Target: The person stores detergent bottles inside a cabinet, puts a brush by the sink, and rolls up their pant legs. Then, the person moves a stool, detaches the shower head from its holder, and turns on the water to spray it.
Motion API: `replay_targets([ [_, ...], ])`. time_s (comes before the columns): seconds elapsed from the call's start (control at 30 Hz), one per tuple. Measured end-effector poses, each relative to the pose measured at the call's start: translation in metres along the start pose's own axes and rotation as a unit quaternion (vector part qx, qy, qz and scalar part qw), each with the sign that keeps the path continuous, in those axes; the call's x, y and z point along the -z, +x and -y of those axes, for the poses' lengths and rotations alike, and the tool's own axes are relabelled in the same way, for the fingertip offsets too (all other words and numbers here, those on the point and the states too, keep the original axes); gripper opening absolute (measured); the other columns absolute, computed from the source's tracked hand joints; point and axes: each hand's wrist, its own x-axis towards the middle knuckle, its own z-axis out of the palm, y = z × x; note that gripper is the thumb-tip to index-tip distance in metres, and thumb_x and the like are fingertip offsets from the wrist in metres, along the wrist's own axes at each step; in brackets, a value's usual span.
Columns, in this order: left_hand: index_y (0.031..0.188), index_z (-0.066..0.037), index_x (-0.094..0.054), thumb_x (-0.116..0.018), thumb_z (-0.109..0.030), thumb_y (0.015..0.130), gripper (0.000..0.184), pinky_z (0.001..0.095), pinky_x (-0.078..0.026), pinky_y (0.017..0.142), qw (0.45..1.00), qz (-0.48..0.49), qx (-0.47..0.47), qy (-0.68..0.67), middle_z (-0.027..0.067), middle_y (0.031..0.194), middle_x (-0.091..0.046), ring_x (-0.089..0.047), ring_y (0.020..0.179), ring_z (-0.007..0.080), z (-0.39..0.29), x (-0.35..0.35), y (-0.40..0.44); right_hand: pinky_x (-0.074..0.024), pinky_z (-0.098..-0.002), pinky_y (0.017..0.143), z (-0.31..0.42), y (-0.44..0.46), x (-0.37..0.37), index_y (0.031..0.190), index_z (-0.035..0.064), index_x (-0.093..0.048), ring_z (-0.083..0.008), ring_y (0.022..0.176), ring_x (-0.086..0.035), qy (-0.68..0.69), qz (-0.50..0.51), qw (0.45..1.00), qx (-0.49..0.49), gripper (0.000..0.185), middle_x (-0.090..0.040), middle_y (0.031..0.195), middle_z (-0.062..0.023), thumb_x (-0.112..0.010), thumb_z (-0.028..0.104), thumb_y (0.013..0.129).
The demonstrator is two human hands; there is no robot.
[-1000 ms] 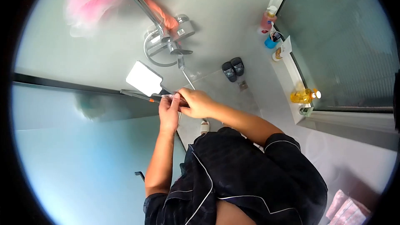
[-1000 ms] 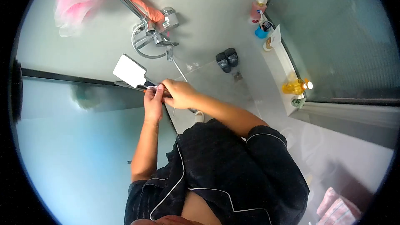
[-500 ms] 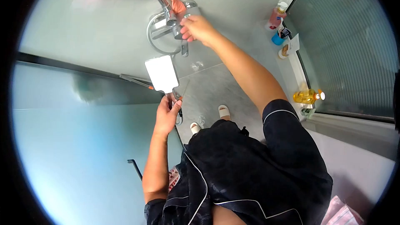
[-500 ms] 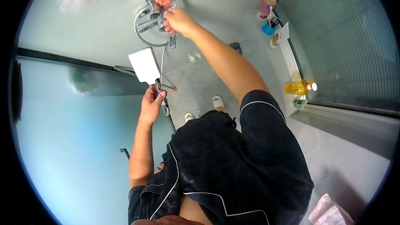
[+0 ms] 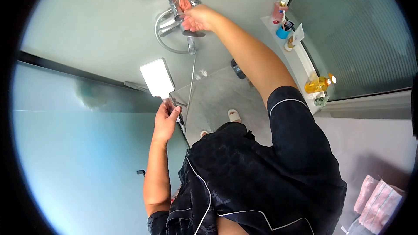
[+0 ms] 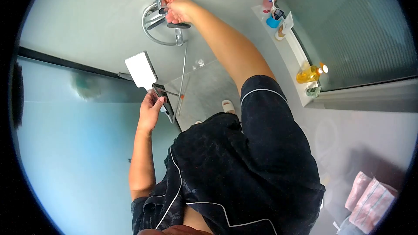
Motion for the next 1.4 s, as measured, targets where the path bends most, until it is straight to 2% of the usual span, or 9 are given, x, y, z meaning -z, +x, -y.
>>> replay_targets([
  [0.1,0.108,0.001,-0.061,-0.067,-0.013,0.095,0.02,0.0275,-0.045,0.075,1.0,-0.003,0.0,-0.011,-0.0001,0.088,-0.057,-0.05,0.08,0.0102,0.0,0.0,-0.001,-0.0543,-0.0322,0.058,0.001,-0.001,-0.002,0.118,-0.0018,-0.057,-0.0222,0.07,-0.069,-0.015,-0.012,1.0,-0.002,0.032,-0.069,0.094,-0.0162,-0.045,0.025,0.107],
  [0.27,0.107,0.002,-0.061,-0.067,-0.014,0.095,0.02,0.0273,-0.045,0.075,1.0,-0.003,0.002,-0.007,-0.0002,0.087,-0.057,-0.05,0.079,0.0102,-0.006,0.003,0.001,-0.055,-0.0335,0.061,0.019,-0.02,-0.016,0.117,-0.0028,-0.06,-0.0189,0.077,-0.067,-0.157,-0.052,0.986,-0.001,0.05,-0.069,0.101,-0.0138,-0.066,0.042,0.095],
  [0.4,0.123,0.002,-0.059,-0.065,-0.015,0.098,0.031,0.0296,-0.047,0.09,0.998,0.018,0.037,0.041,0.0037,0.101,-0.064,-0.059,0.094,0.0137,-0.015,0.005,0.004,-0.0521,-0.0312,0.053,0.017,-0.006,-0.024,0.116,0.0042,-0.059,-0.0159,0.066,-0.063,-0.265,-0.086,0.96,0.04,0.051,-0.066,0.088,-0.0085,-0.075,0.044,0.088],
  [0.47,0.123,0.002,-0.059,-0.066,-0.015,0.097,0.032,0.0293,-0.047,0.089,0.998,0.012,0.041,0.046,0.0034,0.101,-0.065,-0.059,0.094,0.0134,-0.02,0.004,0.004,-0.0535,-0.0311,0.05,0.002,0.02,-0.02,0.086,0.003,-0.064,-0.0173,0.058,-0.064,-0.256,-0.106,0.953,0.12,0.042,-0.065,0.07,-0.0072,-0.078,0.042,0.081],
  [0.67,0.126,0.003,-0.059,-0.067,-0.016,0.097,0.036,0.0297,-0.048,0.09,0.998,-0.003,0.04,0.053,0.0045,0.102,-0.066,-0.06,0.093,0.0133,-0.017,0.002,0.008,-0.0532,-0.0317,0.047,0.004,0.017,-0.026,0.08,0.0009,-0.064,-0.0168,0.055,-0.063,-0.261,-0.11,0.953,0.107,0.036,-0.064,0.065,-0.0081,-0.068,0.036,0.088],
  [0.73,0.106,0.003,-0.06,-0.072,-0.02,0.093,0.029,0.0298,-0.047,0.073,0.999,-0.032,0.001,0.016,0.0028,0.085,-0.059,-0.051,0.077,0.0127,-0.013,-0.002,0.009,-0.0534,-0.0321,0.047,0.006,0.009,-0.028,0.08,0.0011,-0.065,-0.0171,0.055,-0.063,-0.225,-0.117,0.963,0.086,0.034,-0.063,0.066,-0.0081,-0.068,0.034,0.089],
  [0.87,0.108,0.003,-0.061,-0.072,-0.021,0.092,0.03,0.0304,-0.047,0.074,1.0,-0.029,-0.001,-0.001,0.0035,0.086,-0.06,-0.053,0.078,0.0132,-0.005,-0.004,0.013,-0.054,-0.0329,0.047,0.007,0.0,-0.032,0.08,0.0026,-0.063,-0.0172,0.054,-0.059,-0.177,-0.107,0.975,0.078,0.031,-0.059,0.065,-0.0059,-0.068,0.033,0.089],
  [0.93,0.132,0.003,-0.055,-0.066,-0.015,0.097,0.04,0.0303,-0.048,0.092,0.999,0.006,0.036,0.031,0.0061,0.102,-0.068,-0.063,0.094,0.0145,-0.006,-0.003,0.015,-0.055,-0.035,0.049,0.007,-0.004,-0.033,0.083,0.0044,-0.061,-0.0161,0.053,-0.056,-0.101,-0.091,0.989,0.062,0.029,-0.054,0.064,-0.0034,-0.067,0.031,0.091],
  [1.4,0.124,0.004,-0.059,-0.066,-0.014,0.097,0.033,0.0283,-0.048,0.085,0.999,0.016,0.02,0.042,0.0031,0.095,-0.065,-0.059,0.088,0.0117,-0.009,-0.005,0.025,-0.0532,-0.038,0.055,-0.013,-0.004,-0.046,0.088,0.0099,-0.054,-0.0148,0.054,-0.051,0.182,-0.048,0.982,0.022,0.032,-0.051,0.066,-0.0019,-0.053,0.039,0.102],
])
